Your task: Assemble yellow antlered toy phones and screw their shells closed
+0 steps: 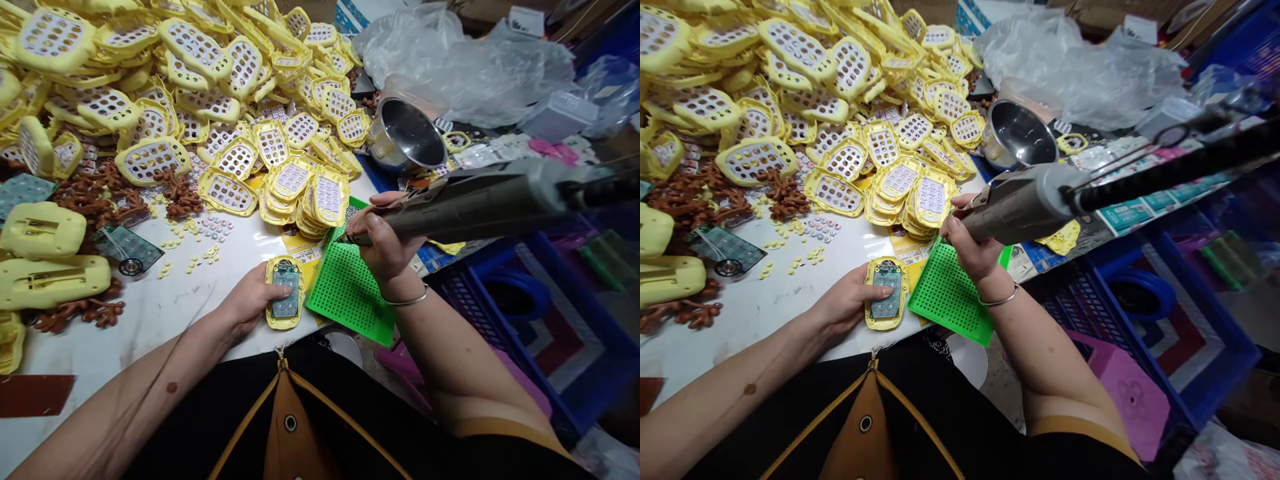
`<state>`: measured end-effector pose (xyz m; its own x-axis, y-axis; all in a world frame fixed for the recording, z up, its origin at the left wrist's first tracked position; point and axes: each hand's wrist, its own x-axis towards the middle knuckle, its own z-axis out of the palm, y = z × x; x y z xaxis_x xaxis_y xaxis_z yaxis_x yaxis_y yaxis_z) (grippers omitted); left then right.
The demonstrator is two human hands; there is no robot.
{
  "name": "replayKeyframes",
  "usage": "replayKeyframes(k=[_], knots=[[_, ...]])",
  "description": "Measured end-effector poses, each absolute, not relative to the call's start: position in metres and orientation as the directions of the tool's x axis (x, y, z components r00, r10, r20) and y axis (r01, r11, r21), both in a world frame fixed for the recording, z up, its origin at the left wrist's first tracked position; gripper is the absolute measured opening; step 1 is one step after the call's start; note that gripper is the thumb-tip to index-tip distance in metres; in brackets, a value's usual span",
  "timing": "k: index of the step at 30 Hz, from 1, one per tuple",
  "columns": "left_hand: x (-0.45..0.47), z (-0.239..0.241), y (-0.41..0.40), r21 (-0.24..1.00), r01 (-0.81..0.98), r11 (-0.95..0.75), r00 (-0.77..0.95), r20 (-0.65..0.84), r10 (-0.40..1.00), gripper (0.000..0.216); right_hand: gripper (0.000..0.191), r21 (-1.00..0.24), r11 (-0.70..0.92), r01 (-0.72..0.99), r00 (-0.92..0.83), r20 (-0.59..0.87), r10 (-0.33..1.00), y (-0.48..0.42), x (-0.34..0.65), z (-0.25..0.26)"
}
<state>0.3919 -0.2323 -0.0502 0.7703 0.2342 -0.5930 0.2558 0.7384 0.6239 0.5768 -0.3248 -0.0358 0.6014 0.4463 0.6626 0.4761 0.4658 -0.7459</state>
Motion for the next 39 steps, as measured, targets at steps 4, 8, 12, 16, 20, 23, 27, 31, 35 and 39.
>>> replayKeyframes(k=[4, 8, 12, 16, 20, 23, 27, 31, 35, 39], knots=[[0.391, -0.051, -0.232, 0.624, 0.268, 0.734, 0.762, -0.604, 0.235, 0.044, 0.016, -0.759, 0.462, 0.459, 0.634, 0.644, 0.427, -0.325, 0.58, -0.039], [0.392, -0.051, -0.232, 0.617, 0.262, 0.742, 0.761, -0.605, 0.235, 0.044, 0.018, -0.766, 0.452, 0.457, 0.636, 0.637, 0.436, -0.324, 0.582, -0.042], [0.392, -0.05, -0.233, 0.617, 0.241, 0.749, 0.77, -0.591, 0.24, 0.043, 0.02, -0.768, 0.433, 0.471, 0.634, 0.636, 0.439, -0.323, 0.581, -0.046], [0.391, -0.05, -0.233, 0.613, 0.234, 0.755, 0.765, -0.595, 0.246, 0.043, 0.021, -0.772, 0.418, 0.478, 0.603, 0.635, 0.483, -0.323, 0.584, -0.049], [0.391, -0.05, -0.234, 0.636, 0.161, 0.755, 0.763, -0.566, 0.313, 0.047, 0.02, -0.778, 0.408, 0.477, 0.639, 0.626, 0.448, -0.328, 0.578, -0.036], [0.391, -0.05, -0.236, 0.651, 0.125, 0.749, 0.745, -0.56, 0.363, 0.048, 0.016, -0.774, 0.449, 0.446, 0.663, 0.623, 0.416, -0.341, 0.559, -0.013], [0.393, -0.051, -0.236, 0.66, 0.13, 0.74, 0.765, -0.541, 0.348, 0.048, 0.013, -0.781, 0.546, 0.303, 0.603, 0.6, 0.525, -0.363, 0.521, 0.014], [0.392, -0.052, -0.235, 0.694, 0.112, 0.711, 0.796, -0.491, 0.353, 0.047, 0.021, -0.829, 0.546, 0.122, 0.494, 0.528, 0.69, -0.373, 0.492, 0.013], [0.391, -0.054, -0.236, 0.706, 0.079, 0.704, 0.825, -0.443, 0.351, 0.044, 0.024, -0.835, 0.538, 0.117, 0.478, 0.522, 0.707, -0.371, 0.479, -0.002], [0.392, -0.055, -0.237, 0.697, 0.084, 0.712, 0.812, -0.462, 0.357, 0.044, 0.024, -0.847, 0.52, 0.111, 0.5, 0.5, 0.707, -0.37, 0.475, -0.01]])
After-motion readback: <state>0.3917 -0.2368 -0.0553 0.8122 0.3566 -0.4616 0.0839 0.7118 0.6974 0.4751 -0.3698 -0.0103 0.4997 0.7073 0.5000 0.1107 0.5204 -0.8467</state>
